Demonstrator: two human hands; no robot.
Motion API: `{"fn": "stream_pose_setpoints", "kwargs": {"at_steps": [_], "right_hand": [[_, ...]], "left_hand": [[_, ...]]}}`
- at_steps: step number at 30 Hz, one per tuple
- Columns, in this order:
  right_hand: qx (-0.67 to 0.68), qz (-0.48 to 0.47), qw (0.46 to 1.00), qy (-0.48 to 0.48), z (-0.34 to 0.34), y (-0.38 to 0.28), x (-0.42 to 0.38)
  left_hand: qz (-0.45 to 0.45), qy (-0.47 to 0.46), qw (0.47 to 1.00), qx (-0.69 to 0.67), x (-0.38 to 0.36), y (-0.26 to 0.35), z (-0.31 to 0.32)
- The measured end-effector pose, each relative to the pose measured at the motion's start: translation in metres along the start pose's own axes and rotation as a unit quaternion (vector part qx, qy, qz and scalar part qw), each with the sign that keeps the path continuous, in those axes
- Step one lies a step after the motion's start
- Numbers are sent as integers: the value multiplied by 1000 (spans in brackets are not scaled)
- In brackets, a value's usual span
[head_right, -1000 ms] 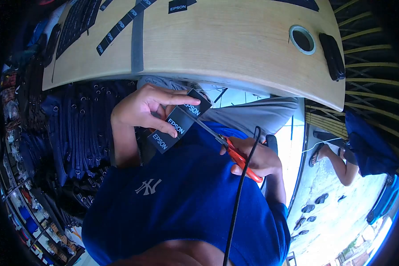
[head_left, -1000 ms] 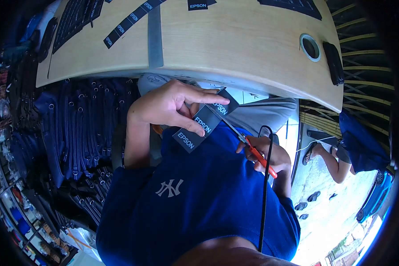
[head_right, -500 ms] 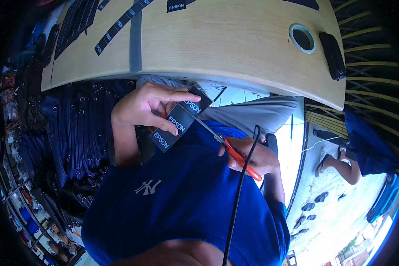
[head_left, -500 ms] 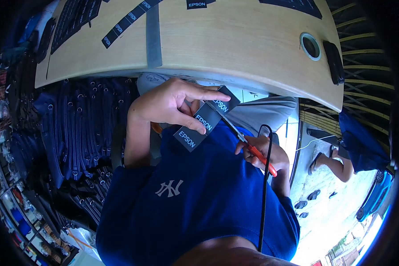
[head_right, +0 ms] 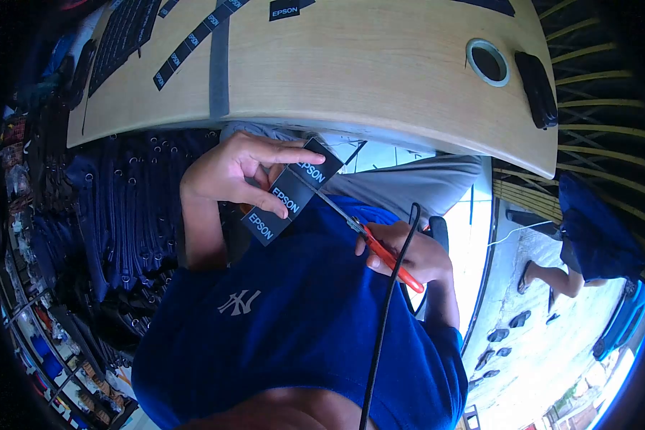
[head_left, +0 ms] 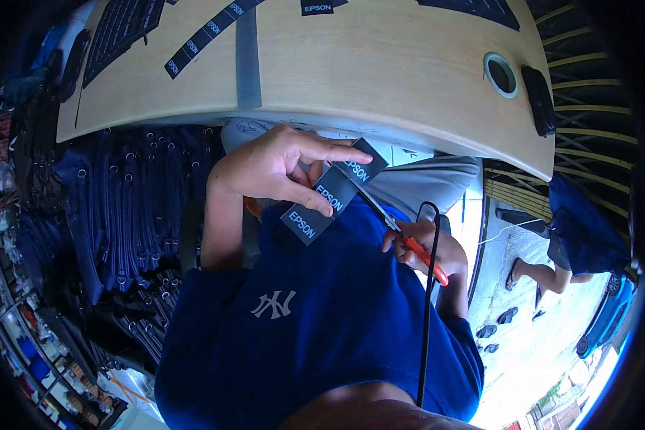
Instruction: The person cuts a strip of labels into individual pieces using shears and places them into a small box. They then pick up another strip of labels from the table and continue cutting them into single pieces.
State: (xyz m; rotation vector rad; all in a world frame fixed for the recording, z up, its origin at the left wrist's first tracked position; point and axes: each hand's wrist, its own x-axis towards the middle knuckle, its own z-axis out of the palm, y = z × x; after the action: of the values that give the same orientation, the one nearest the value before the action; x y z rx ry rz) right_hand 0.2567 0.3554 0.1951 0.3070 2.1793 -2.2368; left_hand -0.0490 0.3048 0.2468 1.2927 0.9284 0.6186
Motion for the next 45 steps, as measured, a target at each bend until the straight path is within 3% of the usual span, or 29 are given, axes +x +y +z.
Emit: {"fn": "stream_pose_setpoints", "kwargs": {"at_steps": [11, 13, 20, 23, 25, 27, 29, 31, 32, 33, 34, 36, 37, 40, 42, 45], "right_hand": [[4, 25, 1000, -11, 0, -12, 2], [11, 73, 997, -11, 0, -15, 1], [-63, 31, 997, 38, 5, -5, -2], [-92, 55, 993, 41, 5, -4, -1], [-34, 133, 990, 39, 6, -7, 1], [-42, 105, 992, 48, 7, 6, -3], [-49, 78, 994, 57, 10, 13, -5], [-21, 20, 988, 152, 17, 15, -4], [-21, 19, 988, 154, 21, 17, -4], [27, 50, 979, 194, 25, 18, -5], [75, 80, 966, 234, 30, 19, -5], [87, 85, 962, 244, 35, 22, -1], [99, 79, 964, 235, 38, 25, -1], [117, 63, 964, 229, 44, 23, 2], [125, 73, 968, 207, 44, 18, 3], [125, 59, 970, 199, 44, 12, 2]], "left_hand": [[5, -3, 1000, 4, 0, -1, 1], [12, -7, 1000, 1, 0, 1, 0], [11, -5, 1000, 11, 0, -1, -1], [-29, 0, 999, 25, -1, -1, -1], [-20, 10, 999, 32, -2, -2, -2], [-10, 20, 999, 39, -3, -2, -2], [-28, 51, 998, -3, -4, -1, -2], [-18, 87, 996, -18, -2, -4, -2], [-7, 121, 992, -33, -1, -6, -2], [62, 179, 982, -8, 5, -10, 2], [63, 177, 982, -6, 5, -7, 2], [-13, 194, 981, 0, 5, 1, 0], [43, 203, 978, -13, 8, 1, -1], [76, 244, 967, 19, 17, 17, -15], [93, 284, 944, 139, 28, 23, -36], [17, 396, 871, 289, 45, 24, -64]]}}
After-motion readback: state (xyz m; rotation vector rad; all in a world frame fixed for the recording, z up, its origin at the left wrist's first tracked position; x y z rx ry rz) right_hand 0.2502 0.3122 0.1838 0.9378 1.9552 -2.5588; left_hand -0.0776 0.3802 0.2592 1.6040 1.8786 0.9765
